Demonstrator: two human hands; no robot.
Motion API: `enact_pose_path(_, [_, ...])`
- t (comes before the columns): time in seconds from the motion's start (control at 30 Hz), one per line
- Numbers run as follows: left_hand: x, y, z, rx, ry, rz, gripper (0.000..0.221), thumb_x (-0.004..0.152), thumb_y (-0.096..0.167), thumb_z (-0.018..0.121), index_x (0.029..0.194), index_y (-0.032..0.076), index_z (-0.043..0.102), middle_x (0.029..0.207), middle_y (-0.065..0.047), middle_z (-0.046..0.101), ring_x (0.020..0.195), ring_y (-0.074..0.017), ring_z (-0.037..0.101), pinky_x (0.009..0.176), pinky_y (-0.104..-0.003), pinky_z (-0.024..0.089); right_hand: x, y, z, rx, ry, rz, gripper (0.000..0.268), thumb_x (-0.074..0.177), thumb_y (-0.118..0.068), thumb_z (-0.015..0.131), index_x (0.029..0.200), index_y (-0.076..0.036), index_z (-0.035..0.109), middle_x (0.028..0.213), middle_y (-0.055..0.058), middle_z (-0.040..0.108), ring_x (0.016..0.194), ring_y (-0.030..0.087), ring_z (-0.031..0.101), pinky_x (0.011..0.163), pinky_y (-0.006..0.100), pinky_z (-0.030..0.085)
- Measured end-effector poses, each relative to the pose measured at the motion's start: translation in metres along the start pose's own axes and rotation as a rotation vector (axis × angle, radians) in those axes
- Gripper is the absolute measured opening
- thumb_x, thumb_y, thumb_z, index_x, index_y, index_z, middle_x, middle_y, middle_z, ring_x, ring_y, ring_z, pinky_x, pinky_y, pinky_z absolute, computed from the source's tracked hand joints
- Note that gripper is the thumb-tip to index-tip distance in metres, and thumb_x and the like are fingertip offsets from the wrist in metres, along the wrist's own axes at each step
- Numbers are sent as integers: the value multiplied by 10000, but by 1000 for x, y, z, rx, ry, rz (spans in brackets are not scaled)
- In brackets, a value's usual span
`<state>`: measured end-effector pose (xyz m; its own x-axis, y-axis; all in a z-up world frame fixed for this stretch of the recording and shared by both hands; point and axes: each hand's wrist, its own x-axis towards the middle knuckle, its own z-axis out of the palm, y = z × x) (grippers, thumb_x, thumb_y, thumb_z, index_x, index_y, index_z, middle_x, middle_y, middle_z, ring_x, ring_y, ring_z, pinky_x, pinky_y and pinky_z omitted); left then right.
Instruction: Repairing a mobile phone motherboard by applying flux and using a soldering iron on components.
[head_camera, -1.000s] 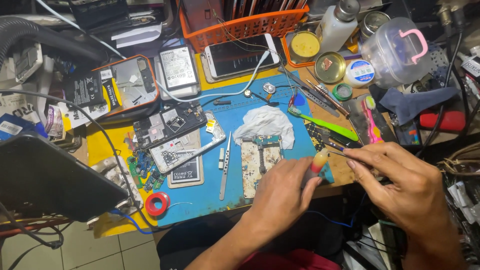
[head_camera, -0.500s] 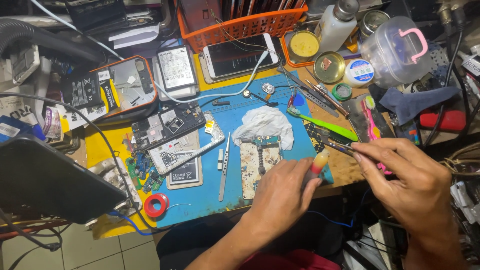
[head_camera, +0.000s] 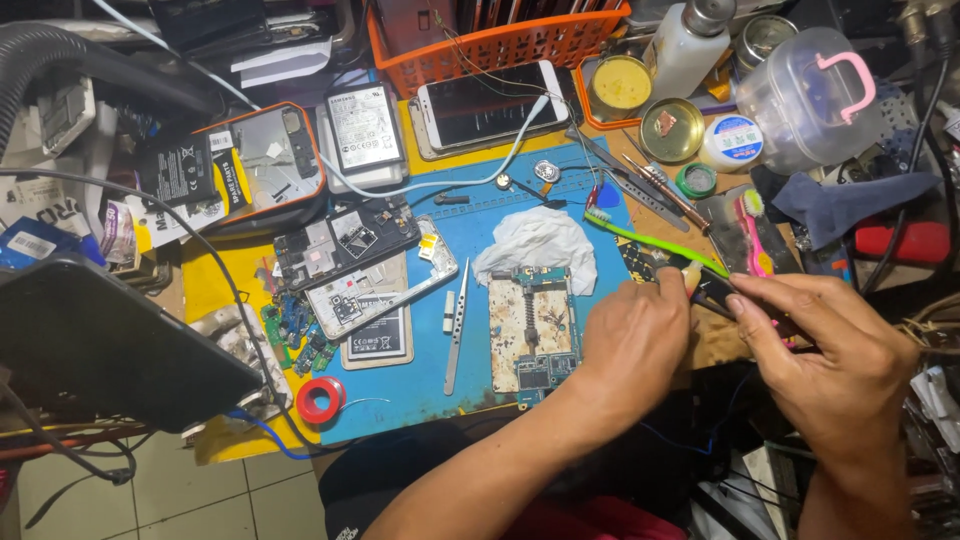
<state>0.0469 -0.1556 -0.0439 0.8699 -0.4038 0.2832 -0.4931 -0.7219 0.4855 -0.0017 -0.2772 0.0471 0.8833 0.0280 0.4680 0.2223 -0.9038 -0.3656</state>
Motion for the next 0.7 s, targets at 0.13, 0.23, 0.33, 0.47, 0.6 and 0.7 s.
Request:
enact_pose_path(0.13, [-18,-8,-44,-141,-64,15,377,947,321,734,1055,3,562,791,-169,634,721,-370,601,552,-496,463,3,-2,6,41,11,-39,146,1003,70,842,1139,35,802,1105,180,762,952,253,709,920,341,543])
enact_pose_path(0.23, [-49,-30,-89,-235,1,94,434,1012,334,649,1207,-45,568,894,-189,620,779,-352,560,664,-462,436,8,-10,16,112,-24,-51,157,983,64,814,1137,41,791,1095,179,759,943,245,711,904,328,553])
enact_pose_path(0.33, [-81,-59,-112,-223,83,96,626,968,408,713,1387,-14,519,1114,-178,646,965,-325,595,838,-434,467,8,-11,37,172,-92,-89,174,955,21,780,1127,-8,783,1067,141,750,928,220,709,896,317,548])
enact_pose_path(0.47, [-111,-87,-115,-160,3,13,815,884,451,807,1485,41,441,1317,-171,604,1151,-337,588,876,-432,471,16,-24,61,100,-196,-197,182,951,-99,764,1130,-97,792,1007,34,750,882,166,705,817,313,558])
enact_pose_path(0.6, [-116,-91,-112,-173,-37,12,795,915,430,775,1511,45,417,1381,-167,600,1242,-323,576,922,-426,464,20,-26,83,-19,-192,-232,164,970,-168,771,1130,-197,788,974,-36,739,861,154,706,721,325,538])
enact_pose_path(0.7, [-120,-96,-106,-160,-47,71,855,933,511,709,1553,39,357,1464,-170,576,1328,-337,549,1011,-457,448,25,-28,90,-14,-207,-263,162,960,-168,785,1121,-174,800,971,-22,753,837,148,711,682,313,557])
